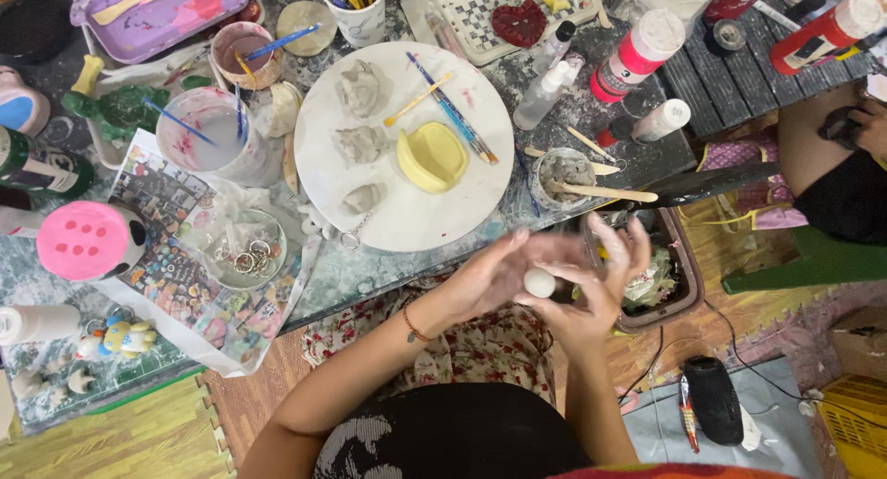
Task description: The person rolls a small piece of gray clay into a ball, then uses a wooden stick to smooth its surface. They continue to shape the clay by hand, forming a small rounded object on a white plate.
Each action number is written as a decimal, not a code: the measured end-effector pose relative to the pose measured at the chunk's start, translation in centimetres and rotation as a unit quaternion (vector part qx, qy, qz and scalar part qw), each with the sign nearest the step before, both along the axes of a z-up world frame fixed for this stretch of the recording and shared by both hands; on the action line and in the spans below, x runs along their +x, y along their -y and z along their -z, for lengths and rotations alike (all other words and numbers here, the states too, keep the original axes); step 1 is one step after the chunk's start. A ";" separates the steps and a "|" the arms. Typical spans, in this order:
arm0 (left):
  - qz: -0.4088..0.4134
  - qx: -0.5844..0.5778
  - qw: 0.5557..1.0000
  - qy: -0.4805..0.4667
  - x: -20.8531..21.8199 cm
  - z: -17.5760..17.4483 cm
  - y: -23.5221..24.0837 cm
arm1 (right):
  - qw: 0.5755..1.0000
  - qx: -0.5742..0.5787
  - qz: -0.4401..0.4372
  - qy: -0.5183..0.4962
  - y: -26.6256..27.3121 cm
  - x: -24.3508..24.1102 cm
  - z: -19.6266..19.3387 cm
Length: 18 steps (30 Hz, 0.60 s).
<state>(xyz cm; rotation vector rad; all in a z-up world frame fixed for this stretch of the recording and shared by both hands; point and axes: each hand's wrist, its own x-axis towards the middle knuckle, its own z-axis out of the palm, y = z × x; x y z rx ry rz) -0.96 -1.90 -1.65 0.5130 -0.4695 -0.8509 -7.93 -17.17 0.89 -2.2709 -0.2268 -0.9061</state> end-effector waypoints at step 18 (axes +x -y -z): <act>0.093 -0.058 0.991 -0.081 -1.4 0.2 -0.9 | 0.994 -0.055 -0.079 -0.057 1.2 -0.8 -4.5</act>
